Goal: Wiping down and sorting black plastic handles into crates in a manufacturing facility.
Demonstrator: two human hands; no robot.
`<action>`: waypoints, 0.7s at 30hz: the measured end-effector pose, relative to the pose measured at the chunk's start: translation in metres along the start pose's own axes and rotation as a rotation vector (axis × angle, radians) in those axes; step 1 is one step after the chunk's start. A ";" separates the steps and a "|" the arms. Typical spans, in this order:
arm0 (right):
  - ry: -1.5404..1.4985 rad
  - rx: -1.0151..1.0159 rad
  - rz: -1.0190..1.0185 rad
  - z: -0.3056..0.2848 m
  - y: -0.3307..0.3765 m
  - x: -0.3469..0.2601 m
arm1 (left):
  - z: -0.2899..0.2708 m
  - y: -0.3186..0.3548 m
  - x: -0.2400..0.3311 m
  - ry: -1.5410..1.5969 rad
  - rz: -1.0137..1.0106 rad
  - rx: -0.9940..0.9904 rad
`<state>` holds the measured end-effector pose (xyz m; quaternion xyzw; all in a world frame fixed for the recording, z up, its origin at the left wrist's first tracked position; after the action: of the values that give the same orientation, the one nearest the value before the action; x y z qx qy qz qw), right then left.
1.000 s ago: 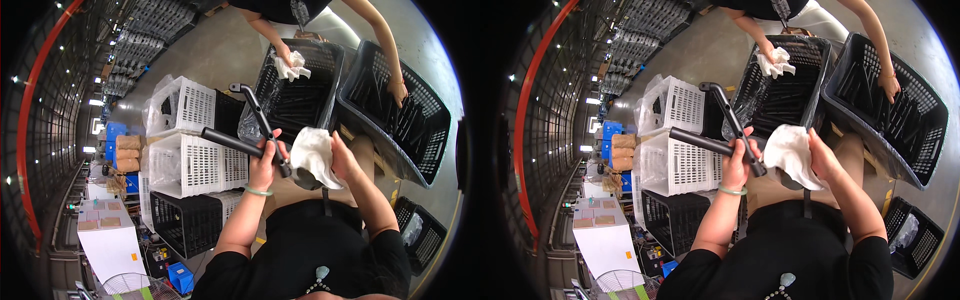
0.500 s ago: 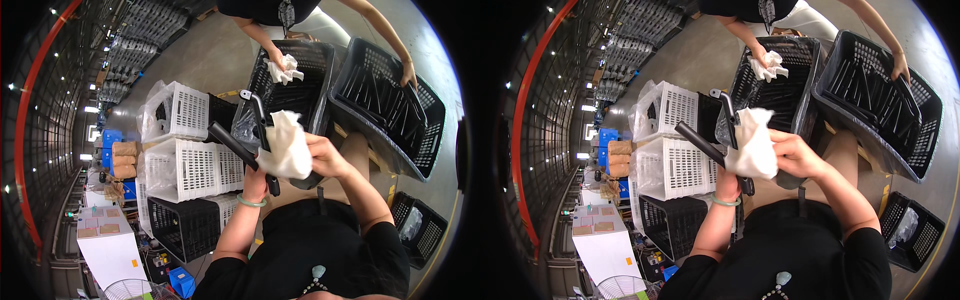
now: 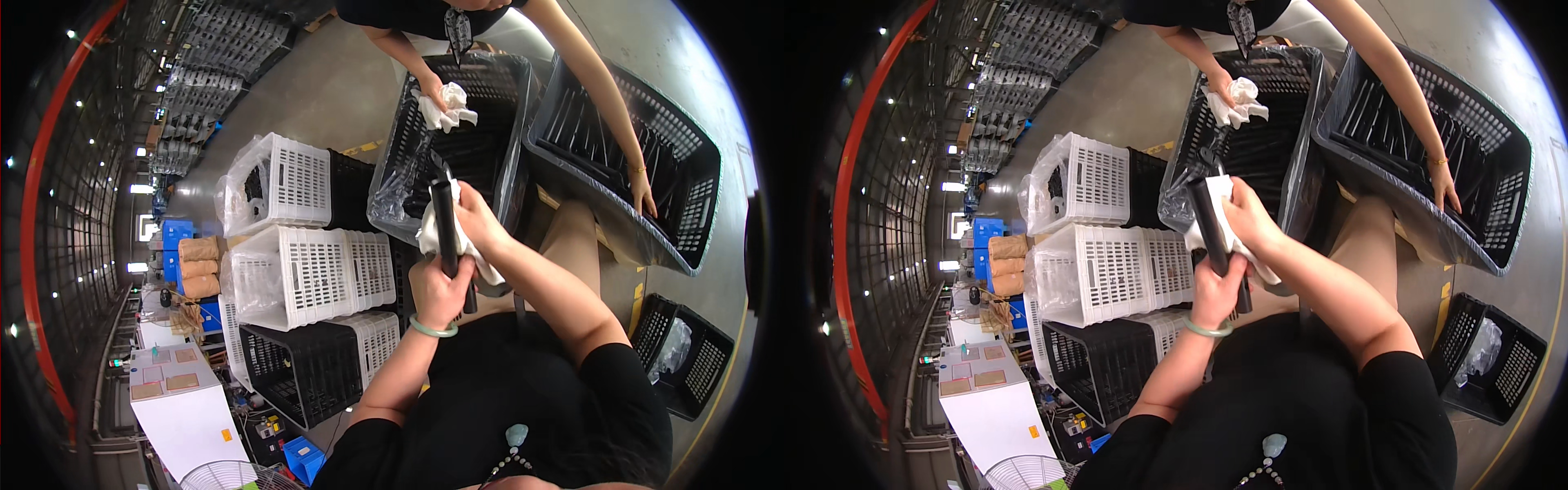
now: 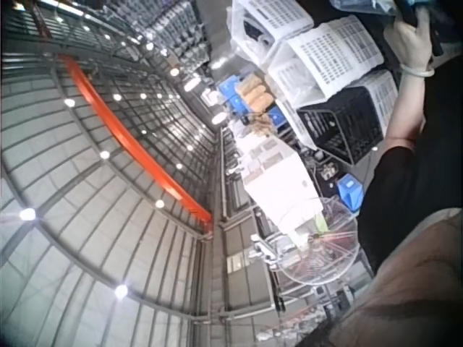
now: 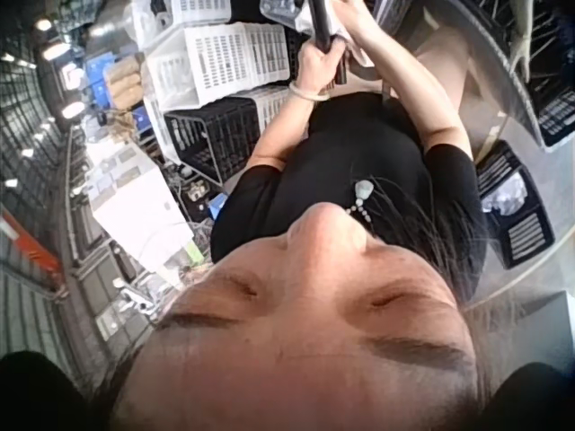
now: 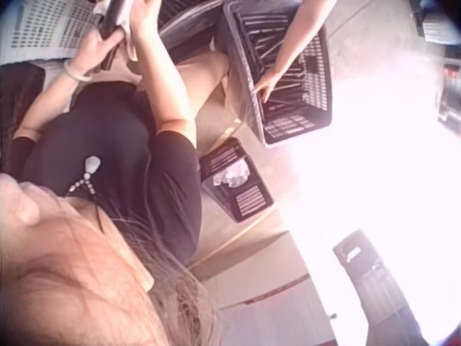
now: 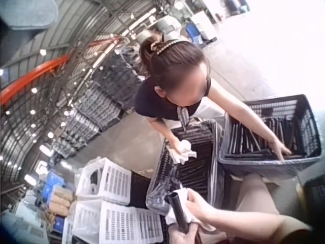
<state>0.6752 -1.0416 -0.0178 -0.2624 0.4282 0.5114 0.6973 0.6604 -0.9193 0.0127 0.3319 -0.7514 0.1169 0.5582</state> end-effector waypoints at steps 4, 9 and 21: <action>-0.084 0.084 0.030 -0.013 -0.023 0.000 | -0.006 -0.001 0.003 0.325 -0.152 -0.093; -0.020 0.020 -0.166 -0.033 -0.026 -0.032 | -0.006 0.003 0.010 0.847 -0.173 -0.413; -0.267 0.191 -0.279 -0.132 -0.033 -0.048 | -0.010 0.027 0.031 0.761 -0.222 -0.541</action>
<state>0.6576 -1.1827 -0.0436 -0.1819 0.3383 0.3970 0.8336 0.6460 -0.9046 0.0498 0.1867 -0.4569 -0.0301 0.8692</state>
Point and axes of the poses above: each hand's wrist, its own y-axis away from the middle knuckle, its own z-axis out of the palm, x = y × z, the point moved 6 cm from there along -y, towards the middle knuckle, and after that the axes turned 9 degrees about -x, right-handed, at the moved point
